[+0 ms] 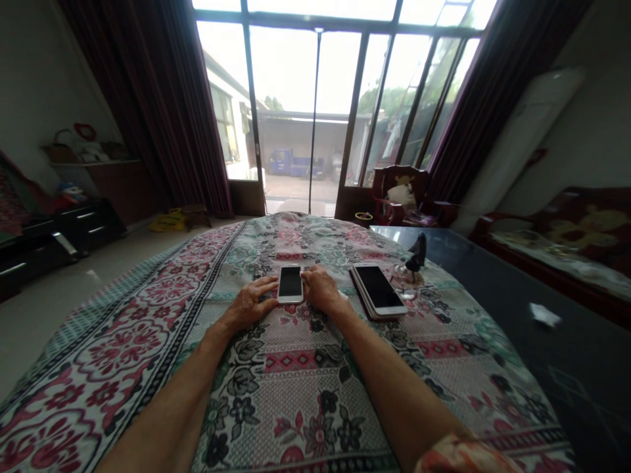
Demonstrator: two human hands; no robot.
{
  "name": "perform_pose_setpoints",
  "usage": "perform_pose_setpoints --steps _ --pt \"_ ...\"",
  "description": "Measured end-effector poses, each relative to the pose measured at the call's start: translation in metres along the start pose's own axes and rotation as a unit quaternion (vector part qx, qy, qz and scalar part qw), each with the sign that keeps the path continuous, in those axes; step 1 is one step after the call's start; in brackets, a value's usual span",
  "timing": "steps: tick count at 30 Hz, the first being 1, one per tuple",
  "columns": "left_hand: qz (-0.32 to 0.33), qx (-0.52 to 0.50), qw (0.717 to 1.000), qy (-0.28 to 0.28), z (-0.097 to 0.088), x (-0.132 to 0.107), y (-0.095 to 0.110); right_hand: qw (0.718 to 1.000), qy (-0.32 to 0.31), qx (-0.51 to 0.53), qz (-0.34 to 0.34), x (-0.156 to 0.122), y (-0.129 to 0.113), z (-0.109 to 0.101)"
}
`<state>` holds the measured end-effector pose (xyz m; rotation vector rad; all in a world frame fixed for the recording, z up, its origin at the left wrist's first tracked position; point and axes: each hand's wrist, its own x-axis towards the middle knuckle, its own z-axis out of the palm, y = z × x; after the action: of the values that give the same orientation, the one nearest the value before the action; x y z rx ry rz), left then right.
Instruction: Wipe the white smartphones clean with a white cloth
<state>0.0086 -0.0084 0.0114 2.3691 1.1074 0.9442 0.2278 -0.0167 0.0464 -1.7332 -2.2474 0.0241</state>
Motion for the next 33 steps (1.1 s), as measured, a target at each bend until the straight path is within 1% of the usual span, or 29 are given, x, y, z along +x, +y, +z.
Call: perform_pose_setpoints --steps 2,5,11,14,18,22,25,29,33 --pt "0.002 -0.002 1.0 0.0 0.002 0.0 0.001 1.0 -0.003 -0.002 -0.005 -0.004 -0.002 0.0" --pt "0.019 -0.004 1.0 -0.017 0.003 0.0 0.002 1.0 -0.008 -0.02 -0.016 -0.012 -0.005 -0.002" --pt "0.032 -0.006 0.999 -0.024 0.002 0.0 0.006 0.995 -0.011 -0.053 -0.082 -0.039 -0.008 -0.012" --pt "0.024 -0.006 0.999 -0.024 0.003 0.0 0.004 0.992 -0.003 -0.052 -0.114 -0.053 -0.008 -0.013" --pt "0.026 -0.003 1.0 -0.012 0.007 0.0 -0.005 0.988 0.026 -0.046 -0.142 -0.065 -0.006 -0.008" --pt "0.043 0.007 0.999 -0.02 0.008 0.001 -0.012 0.983 0.052 -0.032 -0.173 -0.069 -0.004 -0.003" --pt "0.076 0.011 0.997 -0.029 0.005 0.002 -0.014 0.977 0.066 -0.031 -0.199 -0.068 -0.002 0.0" --pt "0.129 0.035 0.99 -0.051 -0.001 0.004 -0.014 0.973 0.065 -0.037 -0.218 -0.066 0.0 0.0" --pt "0.142 0.048 0.987 -0.064 -0.002 0.005 -0.016 0.966 0.057 -0.048 -0.247 -0.063 -0.001 -0.002"
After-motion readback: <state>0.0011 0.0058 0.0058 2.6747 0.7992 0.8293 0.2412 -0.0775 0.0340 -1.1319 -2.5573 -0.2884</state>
